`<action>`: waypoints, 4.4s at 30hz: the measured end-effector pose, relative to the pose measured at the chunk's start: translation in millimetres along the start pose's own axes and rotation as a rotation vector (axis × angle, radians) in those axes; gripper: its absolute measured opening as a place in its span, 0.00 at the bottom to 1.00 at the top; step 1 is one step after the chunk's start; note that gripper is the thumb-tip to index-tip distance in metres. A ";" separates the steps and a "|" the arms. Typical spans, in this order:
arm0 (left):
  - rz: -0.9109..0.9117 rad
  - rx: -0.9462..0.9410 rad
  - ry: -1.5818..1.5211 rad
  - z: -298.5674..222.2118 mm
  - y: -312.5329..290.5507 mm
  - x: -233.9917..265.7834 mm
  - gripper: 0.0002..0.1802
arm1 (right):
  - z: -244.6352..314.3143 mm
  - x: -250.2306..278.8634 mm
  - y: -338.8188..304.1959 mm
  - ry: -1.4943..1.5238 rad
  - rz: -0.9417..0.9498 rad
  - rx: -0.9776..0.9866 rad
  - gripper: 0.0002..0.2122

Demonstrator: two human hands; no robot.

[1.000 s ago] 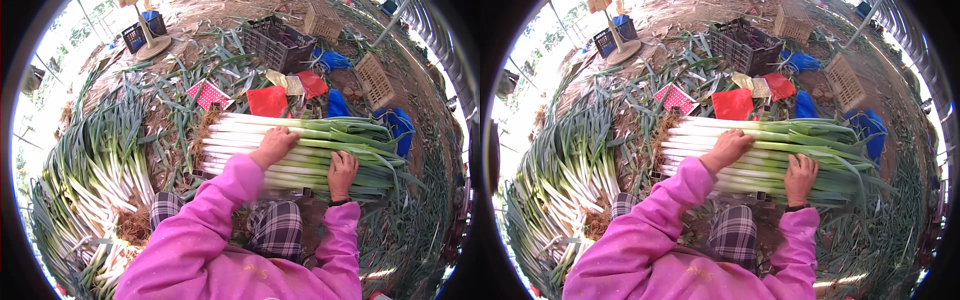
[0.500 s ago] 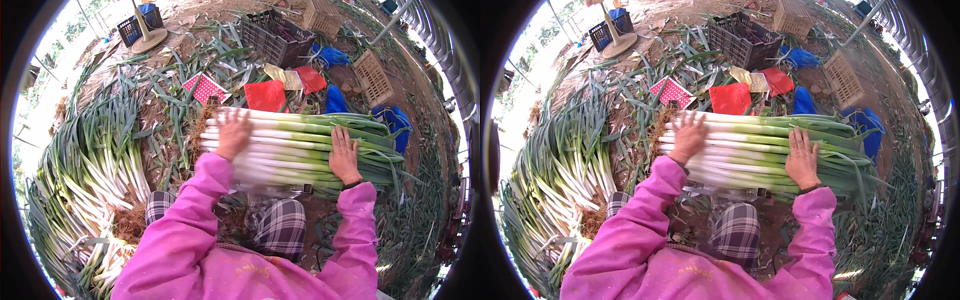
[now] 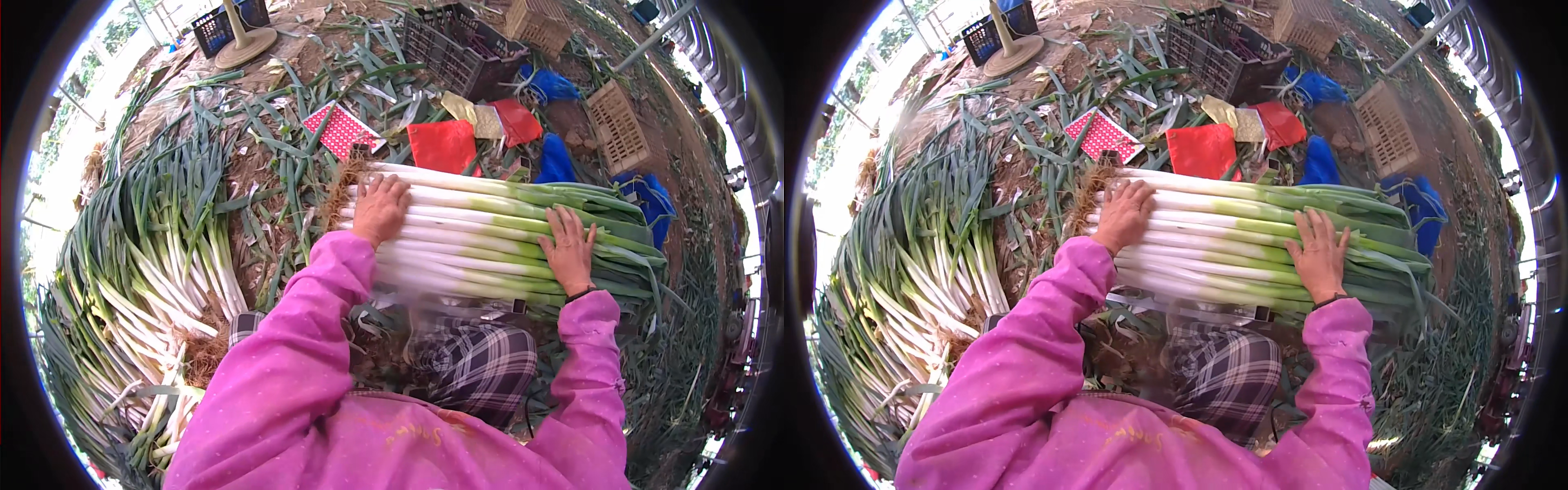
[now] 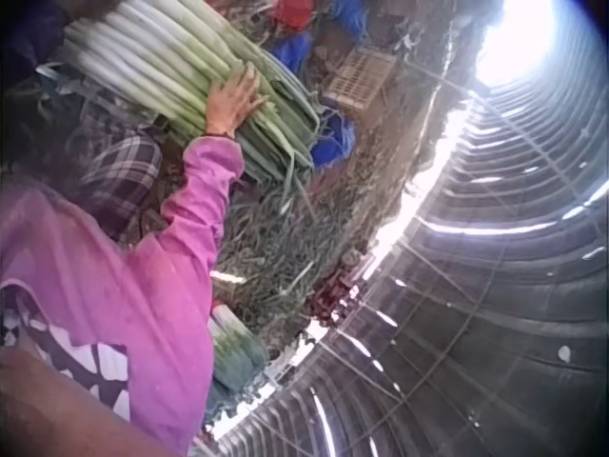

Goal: The person organizes and bundles leeks together by hand. They select individual leeks from a pile, align them on a small metal frame, and pat the bundle to even the stalks.

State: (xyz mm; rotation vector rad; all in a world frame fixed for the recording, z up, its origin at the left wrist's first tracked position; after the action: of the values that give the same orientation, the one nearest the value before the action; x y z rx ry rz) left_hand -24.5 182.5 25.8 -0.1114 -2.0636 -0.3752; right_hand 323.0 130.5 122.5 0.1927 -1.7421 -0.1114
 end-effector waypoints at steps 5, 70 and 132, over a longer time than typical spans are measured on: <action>0.190 0.075 0.071 4.7 -14.1 14.7 0.28 | 2.9 3.2 -11.9 -0.095 0.051 -0.076 0.27; 0.024 -0.519 -0.235 -94.9 81.3 -14.2 0.18 | -5.8 22.4 -6.6 0.122 0.136 -0.051 0.26; 0.643 -0.302 -0.130 49.1 81.9 -3.9 0.31 | -128.7 21.6 129.8 0.118 0.261 -0.152 0.26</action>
State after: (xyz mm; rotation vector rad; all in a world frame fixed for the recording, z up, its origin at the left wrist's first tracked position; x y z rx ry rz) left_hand -44.4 275.6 17.9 -0.9738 -1.9543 -0.2758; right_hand 437.2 258.0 190.2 -0.1367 -1.6185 -0.0402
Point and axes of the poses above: each hand's wrist, its own y-axis towards the middle knuckle, its own x-axis out of the back of the hand, z = x × y, the point moved 4 cm from there along y, towards the middle knuckle, and after that the axes turned 9 degrees about -x, right-handed, at the moved point
